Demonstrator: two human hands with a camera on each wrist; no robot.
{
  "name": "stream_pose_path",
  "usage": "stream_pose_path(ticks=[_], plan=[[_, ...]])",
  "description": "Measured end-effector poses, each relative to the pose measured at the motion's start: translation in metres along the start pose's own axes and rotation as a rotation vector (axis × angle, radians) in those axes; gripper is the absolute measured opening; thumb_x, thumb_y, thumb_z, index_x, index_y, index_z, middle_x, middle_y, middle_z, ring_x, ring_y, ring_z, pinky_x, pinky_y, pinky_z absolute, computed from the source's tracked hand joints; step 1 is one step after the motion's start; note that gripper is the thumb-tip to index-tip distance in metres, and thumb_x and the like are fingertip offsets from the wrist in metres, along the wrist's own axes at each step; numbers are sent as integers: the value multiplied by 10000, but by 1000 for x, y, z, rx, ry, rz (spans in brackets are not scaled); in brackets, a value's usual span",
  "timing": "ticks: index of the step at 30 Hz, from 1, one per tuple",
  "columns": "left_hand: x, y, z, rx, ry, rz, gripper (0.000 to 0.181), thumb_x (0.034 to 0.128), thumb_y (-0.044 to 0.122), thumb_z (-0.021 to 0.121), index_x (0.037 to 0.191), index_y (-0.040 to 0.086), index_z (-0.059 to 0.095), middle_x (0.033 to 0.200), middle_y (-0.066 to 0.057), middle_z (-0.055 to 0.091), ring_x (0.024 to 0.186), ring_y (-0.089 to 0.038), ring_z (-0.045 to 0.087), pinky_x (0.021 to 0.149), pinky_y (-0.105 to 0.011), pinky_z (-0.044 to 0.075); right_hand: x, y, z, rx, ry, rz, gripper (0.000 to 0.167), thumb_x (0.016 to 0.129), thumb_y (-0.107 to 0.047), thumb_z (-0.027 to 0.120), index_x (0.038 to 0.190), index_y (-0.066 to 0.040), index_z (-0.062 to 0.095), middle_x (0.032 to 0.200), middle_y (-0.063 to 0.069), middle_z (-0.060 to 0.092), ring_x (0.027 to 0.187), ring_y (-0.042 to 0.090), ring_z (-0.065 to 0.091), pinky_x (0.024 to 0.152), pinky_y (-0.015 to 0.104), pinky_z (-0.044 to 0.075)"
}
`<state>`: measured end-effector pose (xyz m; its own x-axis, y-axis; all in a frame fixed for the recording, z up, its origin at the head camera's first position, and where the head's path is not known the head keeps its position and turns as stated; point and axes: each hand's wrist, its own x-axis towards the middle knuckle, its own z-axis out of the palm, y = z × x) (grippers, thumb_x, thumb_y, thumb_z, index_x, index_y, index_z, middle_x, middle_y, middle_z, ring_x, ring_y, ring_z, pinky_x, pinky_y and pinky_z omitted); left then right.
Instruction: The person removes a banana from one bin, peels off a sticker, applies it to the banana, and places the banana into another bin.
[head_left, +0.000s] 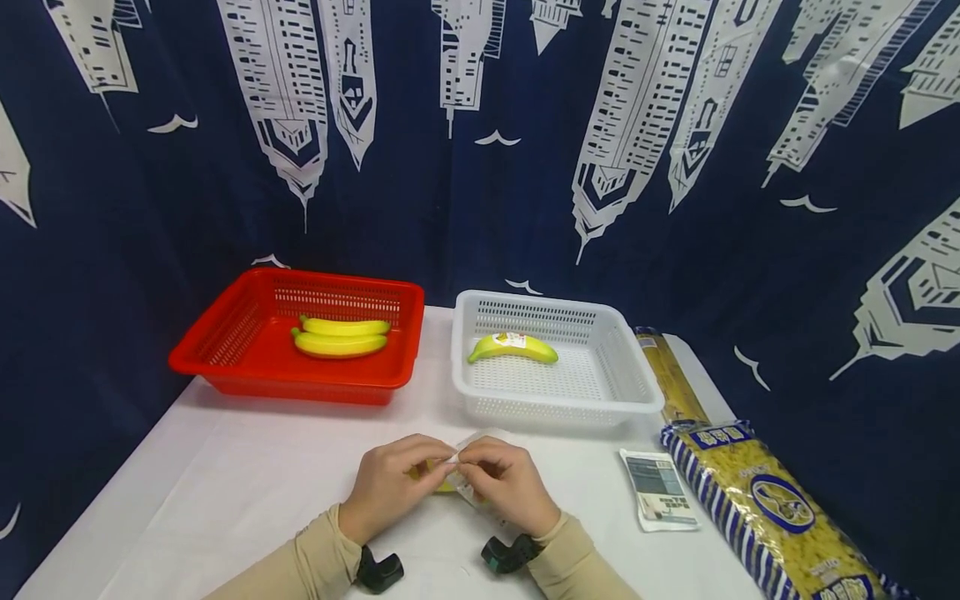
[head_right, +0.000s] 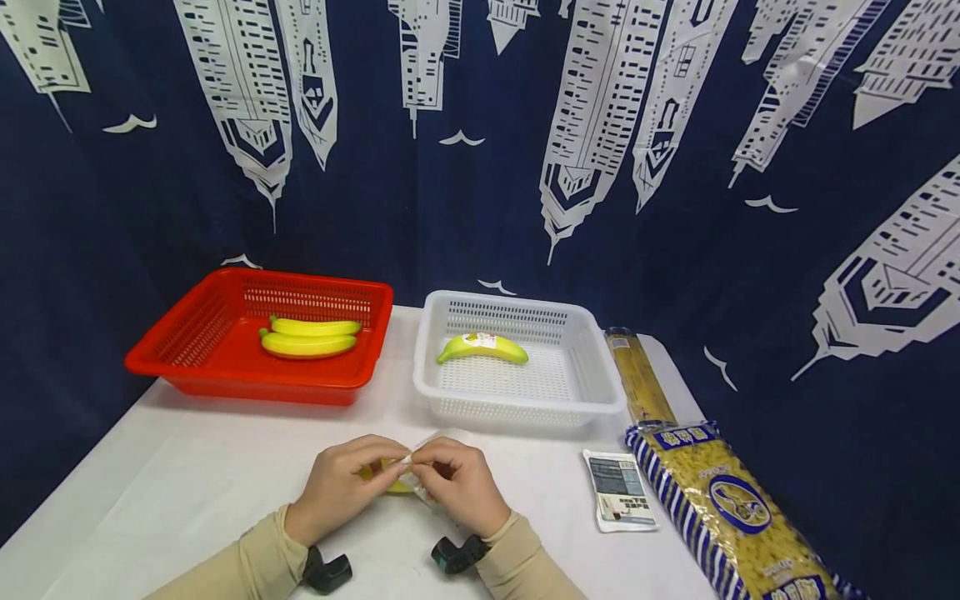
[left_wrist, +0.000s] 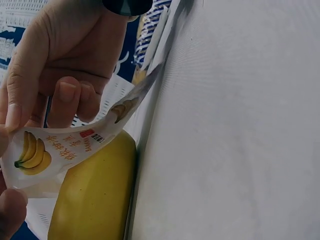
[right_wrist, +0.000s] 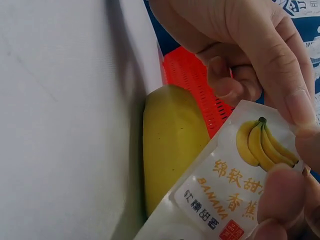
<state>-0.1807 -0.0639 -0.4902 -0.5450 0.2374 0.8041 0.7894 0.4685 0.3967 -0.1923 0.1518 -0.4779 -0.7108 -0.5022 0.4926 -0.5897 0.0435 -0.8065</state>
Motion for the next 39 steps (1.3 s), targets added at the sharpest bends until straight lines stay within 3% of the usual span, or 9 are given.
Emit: stream_pose_path(ticks=[14, 24, 32, 39], plan=[[-3, -4, 2, 8, -22, 13, 156, 881, 152, 821, 1016, 227, 801, 880, 140, 732, 670, 47, 547, 595, -71, 405, 0, 2, -1, -85, -1, 32, 75, 988, -86, 686, 1033, -101, 745, 1001, 78, 730, 588, 0, 558, 458, 263, 516], [-3, -2, 0, 22, -8, -26, 103, 895, 136, 795, 959, 214, 779, 856, 134, 709, 678, 45, 565, 599, -88, 431, 1, 0, -4, -113, 1, 55, 58, 979, -85, 698, 1001, -106, 747, 888, 73, 735, 607, -5, 546, 494, 225, 492], [-2, -3, -2, 33, -11, -56, 122, 875, 136, 814, 968, 208, 779, 868, 138, 706, 688, 38, 567, 604, -93, 444, 1, -1, -14, -165, 61, 108, 44, 955, -76, 726, 989, -82, 755, 898, 68, 759, 696, 25, 634, 610, 246, 561], [-2, -3, -2, 34, -4, -57, 131, 877, 133, 810, 976, 214, 781, 860, 143, 704, 675, 31, 570, 595, -92, 431, 2, -2, -25, -282, 104, 119, 74, 920, -50, 755, 953, -115, 766, 851, 7, 751, 660, 21, 607, 587, 242, 544]])
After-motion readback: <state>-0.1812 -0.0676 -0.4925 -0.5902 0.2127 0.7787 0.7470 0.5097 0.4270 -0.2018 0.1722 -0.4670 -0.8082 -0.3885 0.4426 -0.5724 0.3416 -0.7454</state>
